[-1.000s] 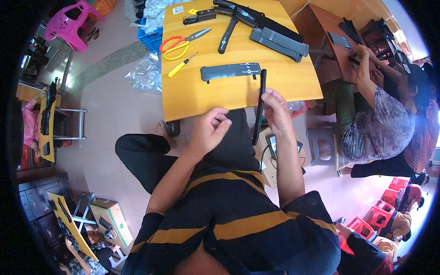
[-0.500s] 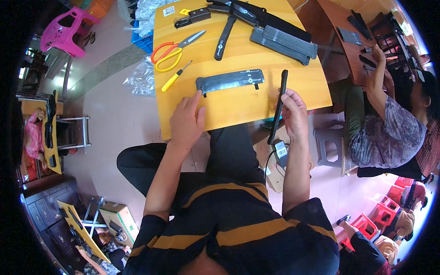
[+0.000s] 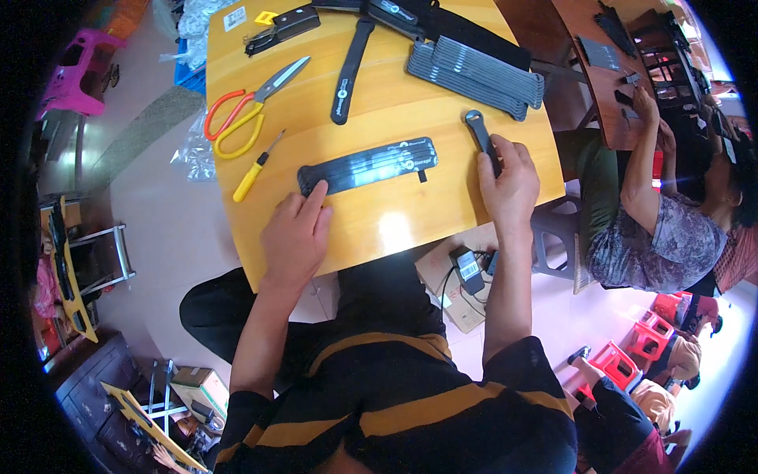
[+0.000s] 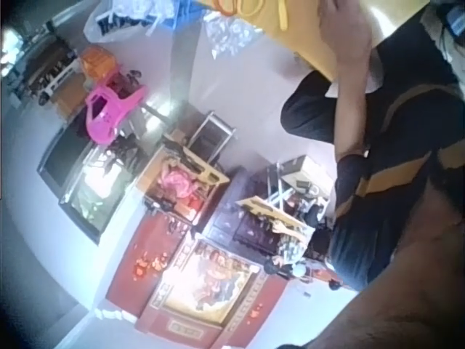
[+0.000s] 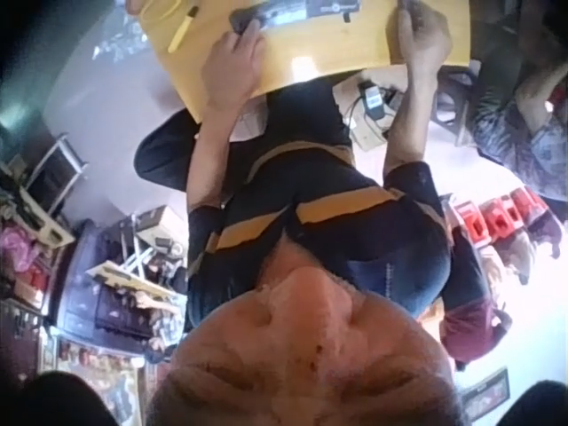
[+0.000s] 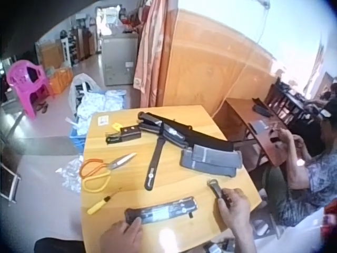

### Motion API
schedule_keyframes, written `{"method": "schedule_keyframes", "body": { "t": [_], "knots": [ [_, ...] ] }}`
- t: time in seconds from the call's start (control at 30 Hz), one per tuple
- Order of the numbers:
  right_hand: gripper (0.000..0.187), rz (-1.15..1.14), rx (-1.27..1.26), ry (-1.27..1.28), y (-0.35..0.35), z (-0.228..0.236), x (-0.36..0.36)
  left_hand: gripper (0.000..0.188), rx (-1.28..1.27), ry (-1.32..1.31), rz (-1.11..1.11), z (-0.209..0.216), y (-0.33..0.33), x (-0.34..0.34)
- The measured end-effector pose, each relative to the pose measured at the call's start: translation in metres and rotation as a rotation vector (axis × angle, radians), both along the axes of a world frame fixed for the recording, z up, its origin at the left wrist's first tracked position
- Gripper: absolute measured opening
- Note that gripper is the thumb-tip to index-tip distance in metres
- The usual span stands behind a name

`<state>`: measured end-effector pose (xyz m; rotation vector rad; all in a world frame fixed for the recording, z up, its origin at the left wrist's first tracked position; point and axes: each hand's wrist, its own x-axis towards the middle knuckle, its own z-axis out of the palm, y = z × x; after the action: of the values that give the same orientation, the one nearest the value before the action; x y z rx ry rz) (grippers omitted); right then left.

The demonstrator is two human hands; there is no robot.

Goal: Assembling plastic and metal components for zipper manufacturing on a workbench.

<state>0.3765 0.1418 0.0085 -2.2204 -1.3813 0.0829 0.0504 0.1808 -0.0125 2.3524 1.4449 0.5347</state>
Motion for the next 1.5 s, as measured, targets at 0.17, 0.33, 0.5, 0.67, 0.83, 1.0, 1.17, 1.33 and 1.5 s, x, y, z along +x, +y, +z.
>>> {"method": "schedule_keyframes", "body": {
  "t": [0.17,0.33,0.5,0.67,0.83,1.0,1.17,1.33,1.5],
  "knots": [
    [0.026,0.128,0.171,-0.146,0.01,0.007,-0.023,0.033,0.059,-0.053,-0.028,-0.003,0.007,-0.001],
    [0.022,0.376,0.088,0.109,0.014,-0.002,-0.052,0.033,0.103,-0.102,-0.045,-0.006,0.01,-0.006],
    [0.023,0.31,0.034,0.069,0.017,-0.007,-0.055,0.033,0.05,-0.143,-0.075,-0.006,0.012,-0.009],
    [0.023,0.303,0.067,0.121,0.018,-0.016,-0.052,0.033,0.006,-0.148,-0.097,-0.003,0.014,-0.012],
    [0.024,0.306,0.065,0.093,0.017,-0.019,-0.048,0.035,-0.055,-0.192,-0.094,-0.002,0.017,-0.01],
    [0.024,0.346,0.048,0.052,0.023,-0.015,-0.046,0.034,-0.036,-0.163,-0.106,-0.002,0.018,-0.01],
    [0.024,0.385,0.032,0.026,0.025,-0.014,-0.043,0.033,-0.035,-0.165,-0.093,-0.002,0.019,-0.01],
    [0.025,0.378,0.077,0.037,0.023,-0.014,-0.043,0.032,-0.015,-0.164,-0.082,0.002,0.019,-0.009],
    [0.025,0.391,0.12,0.023,0.02,-0.013,-0.045,0.029,-0.018,-0.177,-0.059,0.002,0.016,-0.009]
  ]
}}
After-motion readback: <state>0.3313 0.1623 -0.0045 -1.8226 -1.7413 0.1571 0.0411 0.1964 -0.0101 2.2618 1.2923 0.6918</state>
